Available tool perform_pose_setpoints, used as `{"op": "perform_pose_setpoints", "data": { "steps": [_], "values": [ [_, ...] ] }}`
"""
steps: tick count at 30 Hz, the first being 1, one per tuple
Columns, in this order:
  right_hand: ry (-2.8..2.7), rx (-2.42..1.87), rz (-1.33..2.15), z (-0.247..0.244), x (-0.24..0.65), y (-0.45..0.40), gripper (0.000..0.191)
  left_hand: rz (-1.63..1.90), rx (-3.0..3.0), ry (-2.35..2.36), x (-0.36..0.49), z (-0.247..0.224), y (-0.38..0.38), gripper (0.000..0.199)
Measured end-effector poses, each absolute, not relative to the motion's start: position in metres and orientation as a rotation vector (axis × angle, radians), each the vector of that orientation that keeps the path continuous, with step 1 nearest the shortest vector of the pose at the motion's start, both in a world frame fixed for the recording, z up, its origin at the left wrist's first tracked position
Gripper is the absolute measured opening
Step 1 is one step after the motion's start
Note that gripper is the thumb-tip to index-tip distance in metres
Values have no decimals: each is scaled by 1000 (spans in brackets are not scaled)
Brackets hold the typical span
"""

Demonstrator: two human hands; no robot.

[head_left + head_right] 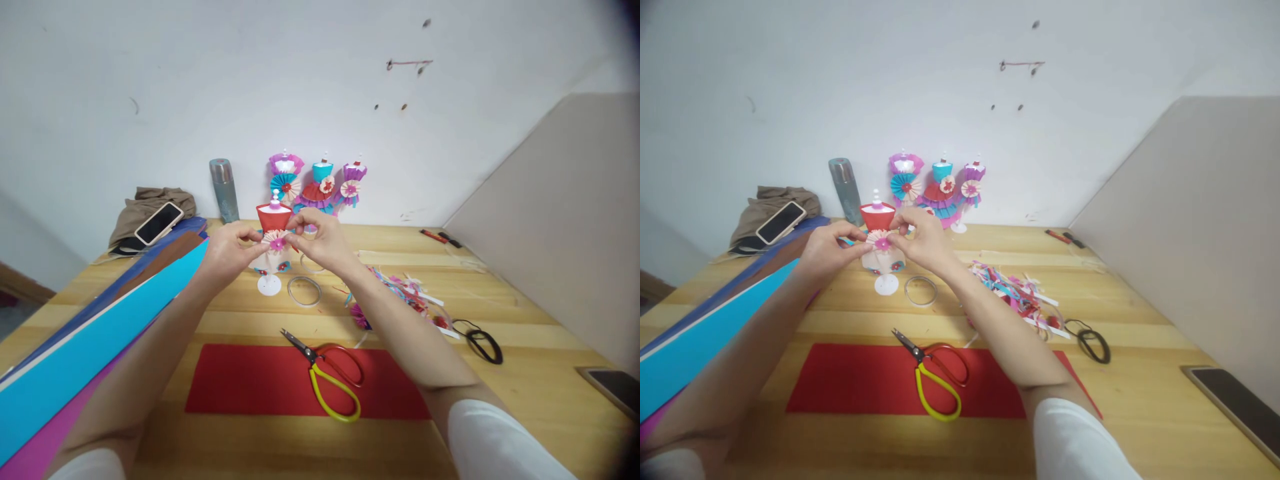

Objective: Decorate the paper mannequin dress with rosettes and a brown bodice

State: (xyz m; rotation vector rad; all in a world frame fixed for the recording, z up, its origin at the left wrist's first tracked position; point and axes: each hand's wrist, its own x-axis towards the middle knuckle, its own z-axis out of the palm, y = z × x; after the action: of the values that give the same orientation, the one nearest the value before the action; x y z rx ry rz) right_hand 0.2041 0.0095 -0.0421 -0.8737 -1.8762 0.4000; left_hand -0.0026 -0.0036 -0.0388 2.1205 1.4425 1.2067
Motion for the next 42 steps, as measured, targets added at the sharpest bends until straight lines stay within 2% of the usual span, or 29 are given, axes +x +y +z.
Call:
{"op": "perform_pose_setpoints", "data": {
  "steps": [14, 20, 29, 33, 42],
  "values": [
    [-1881, -905, 428, -39, 199, 6, 11, 1271, 2128, 1371, 2, -37, -3, 22],
    [-1943, -855, 307, -41, 210, 7, 1, 1273, 2095, 1377, 3, -36, -5, 16],
    [-1987, -793, 214, -40, 205, 9, 11, 1278, 2087, 1350, 6, -35, -5, 18],
    [-1984, -771, 193, -41, 203, 10, 11, 1290, 2072, 1365, 6, -35, -5, 19],
    [-1997, -691, 65, -42, 206, 6, 8, 1321, 2019, 1393, 2, -37, -5, 10]
  ]
}}
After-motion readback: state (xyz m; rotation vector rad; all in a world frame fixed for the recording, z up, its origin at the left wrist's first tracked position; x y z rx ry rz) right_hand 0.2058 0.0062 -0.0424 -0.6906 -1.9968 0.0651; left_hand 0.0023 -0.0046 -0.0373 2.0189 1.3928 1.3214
